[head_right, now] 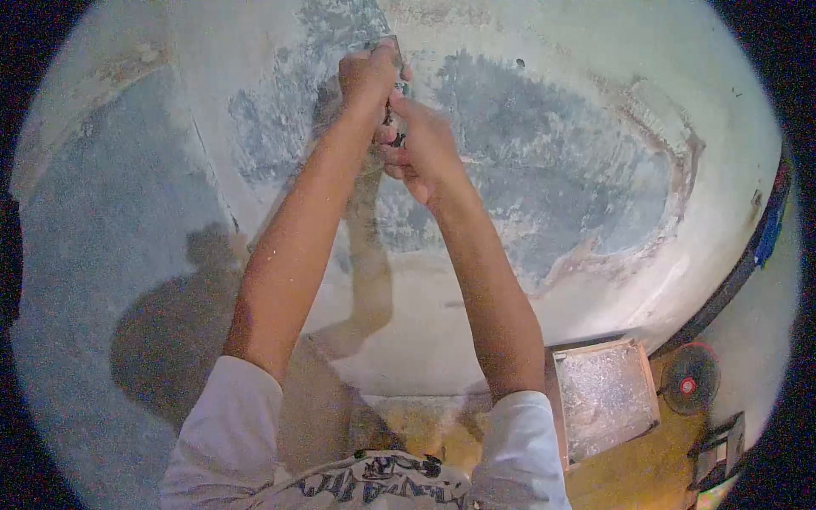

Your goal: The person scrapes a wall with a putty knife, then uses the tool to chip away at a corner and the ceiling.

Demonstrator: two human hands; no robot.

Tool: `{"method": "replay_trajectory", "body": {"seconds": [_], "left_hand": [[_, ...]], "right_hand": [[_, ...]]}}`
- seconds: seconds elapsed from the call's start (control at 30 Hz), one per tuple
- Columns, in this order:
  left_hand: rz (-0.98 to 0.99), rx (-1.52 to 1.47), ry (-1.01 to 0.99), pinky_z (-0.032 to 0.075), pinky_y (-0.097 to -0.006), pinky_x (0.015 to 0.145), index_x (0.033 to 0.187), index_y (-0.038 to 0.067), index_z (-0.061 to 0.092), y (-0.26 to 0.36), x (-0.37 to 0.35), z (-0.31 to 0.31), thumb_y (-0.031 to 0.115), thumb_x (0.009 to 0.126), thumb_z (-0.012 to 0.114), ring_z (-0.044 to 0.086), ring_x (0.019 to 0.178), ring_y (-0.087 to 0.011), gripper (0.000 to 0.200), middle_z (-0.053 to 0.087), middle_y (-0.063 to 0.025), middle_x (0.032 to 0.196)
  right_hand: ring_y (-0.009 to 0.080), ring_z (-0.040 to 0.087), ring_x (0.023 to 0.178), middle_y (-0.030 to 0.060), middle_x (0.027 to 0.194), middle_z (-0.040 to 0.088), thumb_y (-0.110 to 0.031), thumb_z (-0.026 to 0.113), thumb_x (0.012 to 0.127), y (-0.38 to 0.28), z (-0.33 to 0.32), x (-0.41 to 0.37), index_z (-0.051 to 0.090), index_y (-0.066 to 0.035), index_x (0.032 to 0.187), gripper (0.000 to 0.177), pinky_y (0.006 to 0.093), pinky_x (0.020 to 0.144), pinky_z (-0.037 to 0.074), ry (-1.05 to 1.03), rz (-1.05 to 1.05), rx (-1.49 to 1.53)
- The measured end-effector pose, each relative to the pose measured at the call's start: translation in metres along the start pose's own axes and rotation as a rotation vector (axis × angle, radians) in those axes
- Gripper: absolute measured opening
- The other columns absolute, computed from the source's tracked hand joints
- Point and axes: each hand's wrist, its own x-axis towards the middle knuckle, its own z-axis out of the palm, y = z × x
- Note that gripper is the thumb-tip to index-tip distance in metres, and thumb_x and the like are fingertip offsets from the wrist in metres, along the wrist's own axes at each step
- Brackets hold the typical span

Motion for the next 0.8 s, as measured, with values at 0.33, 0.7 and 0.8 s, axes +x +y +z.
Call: {"method": "replay_trajectory", "body": {"seconds": [0.33, 0.7, 0.8], "left_hand": [[0.026, 0.079, 0.127, 0.051, -0.0429, 0.05, 0.064, -0.003, 0.067, 0.0, 0.003, 0.01, 0.026, 0.092, 0.054, 0.061, 0.046, -0.0242, 0.042, 0.066, -0.0115, 0.058], [0.015, 0.073, 0.081, 0.052, -0.0385, 0.05, 0.061, -0.001, 0.067, 0.004, 0.006, 0.006, 0.024, 0.089, 0.054, 0.06, 0.044, -0.0234, 0.04, 0.066, -0.0123, 0.056], [-0.001, 0.097, 0.071, 0.053, -0.0382, 0.052, 0.057, -0.001, 0.066, 0.012, 0.01, 0.005, 0.023, 0.088, 0.054, 0.061, 0.045, -0.0236, 0.041, 0.065, -0.0123, 0.054]], "right_hand": [[0.0066, 0.036, 0.045, -0.0016, 0.067, 0.047, -0.034, 0.05, 0.101, 0.0, -0.01, 0.005, 0.049, -0.014, 0.096, 0.02, 0.0243, 0.038, 0.025, -0.068, -0.037, -0.082], [0.0044, 0.034, 0.045, -0.0028, 0.068, 0.046, -0.033, 0.052, 0.1, 0.0, -0.001, 0.0, 0.049, -0.015, 0.1, 0.018, 0.0208, 0.038, 0.024, -0.036, -0.045, -0.028], [0.0042, 0.035, 0.045, -0.0026, 0.068, 0.047, -0.031, 0.052, 0.1, -0.003, 0.001, 0.007, 0.049, -0.015, 0.1, 0.017, 0.0204, 0.038, 0.024, -0.057, -0.068, -0.031]]}}
